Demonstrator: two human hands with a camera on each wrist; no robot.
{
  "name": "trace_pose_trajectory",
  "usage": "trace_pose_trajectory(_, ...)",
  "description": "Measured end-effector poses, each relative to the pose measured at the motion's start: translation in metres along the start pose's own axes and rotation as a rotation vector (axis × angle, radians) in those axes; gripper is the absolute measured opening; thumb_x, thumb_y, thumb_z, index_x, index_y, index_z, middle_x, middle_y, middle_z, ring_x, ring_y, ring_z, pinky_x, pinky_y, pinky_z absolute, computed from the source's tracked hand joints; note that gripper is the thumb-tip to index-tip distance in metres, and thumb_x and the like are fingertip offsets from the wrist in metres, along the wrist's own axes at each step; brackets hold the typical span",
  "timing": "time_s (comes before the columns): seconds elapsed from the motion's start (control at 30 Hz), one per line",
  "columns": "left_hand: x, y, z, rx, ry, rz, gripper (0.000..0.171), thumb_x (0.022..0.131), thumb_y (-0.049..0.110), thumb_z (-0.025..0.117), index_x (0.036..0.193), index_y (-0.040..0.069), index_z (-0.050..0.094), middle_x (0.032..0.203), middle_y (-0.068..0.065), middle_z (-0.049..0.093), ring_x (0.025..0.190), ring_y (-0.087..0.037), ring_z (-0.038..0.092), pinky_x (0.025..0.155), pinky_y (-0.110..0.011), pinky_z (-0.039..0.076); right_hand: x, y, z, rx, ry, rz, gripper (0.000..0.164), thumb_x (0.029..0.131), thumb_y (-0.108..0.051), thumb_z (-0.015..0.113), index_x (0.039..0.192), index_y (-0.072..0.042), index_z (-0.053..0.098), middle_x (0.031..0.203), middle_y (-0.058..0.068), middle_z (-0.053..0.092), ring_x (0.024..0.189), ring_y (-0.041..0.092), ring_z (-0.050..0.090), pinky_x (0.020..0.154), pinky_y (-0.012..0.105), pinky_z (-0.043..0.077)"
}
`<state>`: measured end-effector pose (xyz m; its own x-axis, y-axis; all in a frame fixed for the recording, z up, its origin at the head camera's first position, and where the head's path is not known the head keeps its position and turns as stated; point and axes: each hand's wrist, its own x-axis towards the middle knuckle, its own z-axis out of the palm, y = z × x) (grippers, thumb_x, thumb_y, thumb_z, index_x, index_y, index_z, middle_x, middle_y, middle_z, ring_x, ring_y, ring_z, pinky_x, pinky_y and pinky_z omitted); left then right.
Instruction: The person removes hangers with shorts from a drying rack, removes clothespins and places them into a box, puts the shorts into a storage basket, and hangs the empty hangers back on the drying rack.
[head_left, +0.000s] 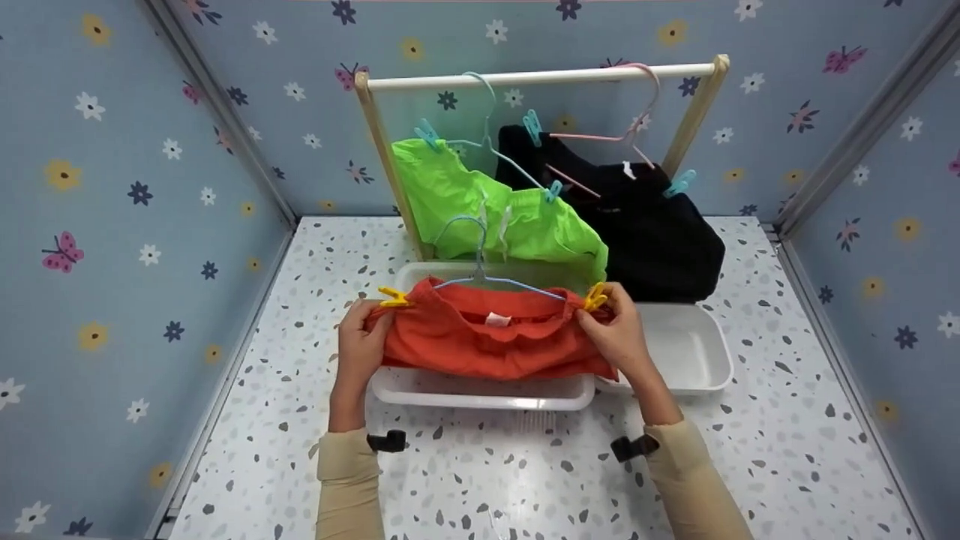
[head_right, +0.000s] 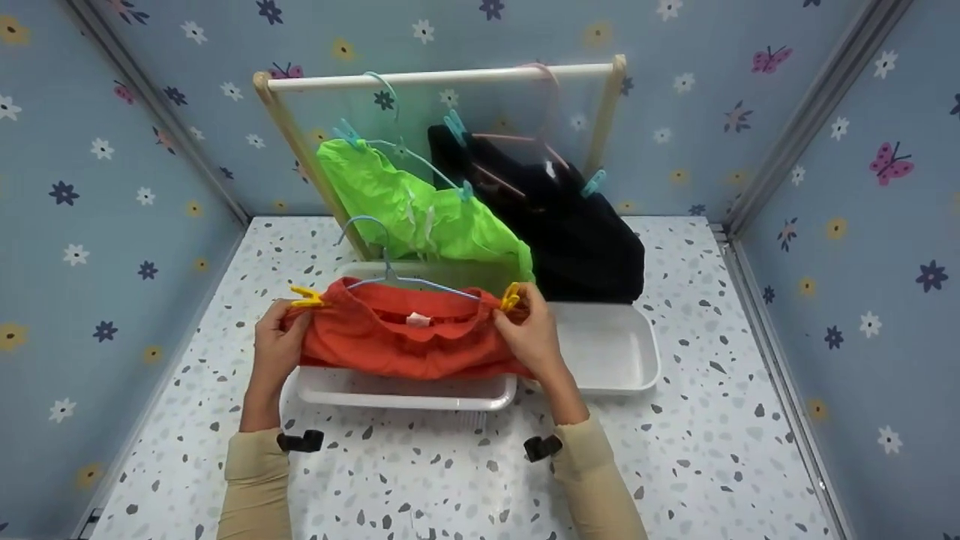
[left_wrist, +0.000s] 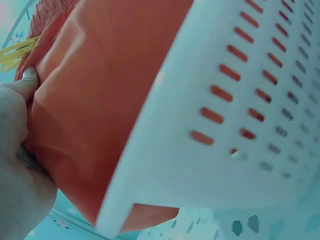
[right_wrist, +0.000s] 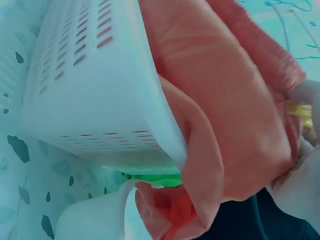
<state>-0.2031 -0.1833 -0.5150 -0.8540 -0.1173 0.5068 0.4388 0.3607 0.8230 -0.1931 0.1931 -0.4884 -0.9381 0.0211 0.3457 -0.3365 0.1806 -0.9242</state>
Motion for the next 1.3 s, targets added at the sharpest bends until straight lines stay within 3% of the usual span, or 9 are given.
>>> trace_pose_trajectory(0.17, -0.007, -0.006, 0.001, -0.025, -0.013, -0.029, 0.009, 0.091, -0.002, 0.065, 0.097, -0.001, 0.071, 0.084, -0.011, 0.059, 0.076, -0.016, 0.051, 0.068, -0.025, 0.039, -0.013, -0.001, -0.01, -0.014, -0.021, 0.014, 0.03, 0.088, 0.007, 0.065, 0.116, 0.012, 0.056, 0.101, 0.029, 0.063, 0.087, 0.018, 0.061, 0.077, 0.025, 0.048)
trace_pose_trajectory(0.27, -0.009, -0.009, 0.001, -0.03, -0.009, -0.03, 0.009, 0.091, -0.002, 0.064, 0.097, -0.001, 0.071, 0.082, -0.012, 0.058, 0.074, -0.016, 0.05, 0.066, -0.024, 0.038, -0.022, -0.003, -0.016, -0.067, -0.063, 0.022, 0.03, 0.091, 0.003, 0.064, 0.119, 0.012, 0.059, 0.104, 0.025, 0.063, 0.089, 0.018, 0.06, 0.081, 0.027, 0.048)
trace_pose_trajectory(0.43, -0.013, -0.008, -0.003, -0.019, 0.023, -0.021, 0.008, 0.091, -0.003, 0.065, 0.095, -0.002, 0.072, 0.082, -0.012, 0.057, 0.074, -0.015, 0.05, 0.065, -0.023, 0.038, -0.035, -0.004, -0.018, -0.115, -0.105, 0.048, 0.03, 0.091, 0.0, 0.065, 0.119, 0.011, 0.061, 0.098, 0.019, 0.066, 0.084, 0.024, 0.059, 0.072, 0.026, 0.048)
trace_pose_trajectory(0.57, -0.013, -0.003, -0.008, 0.01, 0.056, -0.001, 0.007, 0.089, -0.004, 0.066, 0.094, -0.003, 0.071, 0.082, -0.013, 0.057, 0.075, -0.014, 0.05, 0.065, -0.023, 0.037, -0.04, -0.001, -0.013, -0.089, -0.088, 0.072, 0.028, 0.089, 0.001, 0.068, 0.115, 0.011, 0.063, 0.093, 0.019, 0.066, 0.082, 0.027, 0.06, 0.064, 0.023, 0.05)
trace_pose_trajectory(0.73, -0.012, 0.004, -0.012, 0.02, 0.094, 0.012, 0.007, 0.087, -0.006, 0.068, 0.092, -0.003, 0.072, 0.08, -0.014, 0.056, 0.073, -0.013, 0.049, 0.063, -0.023, 0.037, -0.042, 0.006, -0.008, -0.036, -0.059, 0.107, 0.029, 0.087, 0.003, 0.069, 0.113, 0.013, 0.062, 0.098, 0.021, 0.067, 0.087, 0.022, 0.063, 0.071, 0.024, 0.051)
trace_pose_trajectory(1.1, -0.013, 0.019, -0.015, 0.047, 0.109, 0.021, 0.009, 0.085, -0.007, 0.069, 0.091, -0.002, 0.073, 0.079, -0.012, 0.053, 0.072, -0.013, 0.047, 0.062, -0.02, 0.037, -0.047, 0.012, -0.015, 0.023, -0.11, 0.131, 0.033, 0.092, 0.005, 0.062, 0.122, 0.014, 0.058, 0.109, 0.024, 0.066, 0.095, 0.023, 0.066, 0.073, 0.023, 0.053)
trace_pose_trajectory(1.3, -0.012, 0.024, -0.014, 0.064, 0.107, 0.044, 0.009, 0.085, -0.008, 0.069, 0.09, -0.002, 0.073, 0.078, -0.013, 0.053, 0.073, -0.014, 0.047, 0.063, -0.021, 0.037, -0.051, 0.016, -0.018, 0.058, -0.083, 0.141, 0.027, 0.091, 0.005, 0.063, 0.117, 0.013, 0.061, 0.104, 0.023, 0.066, 0.09, 0.026, 0.065, 0.073, 0.031, 0.054)
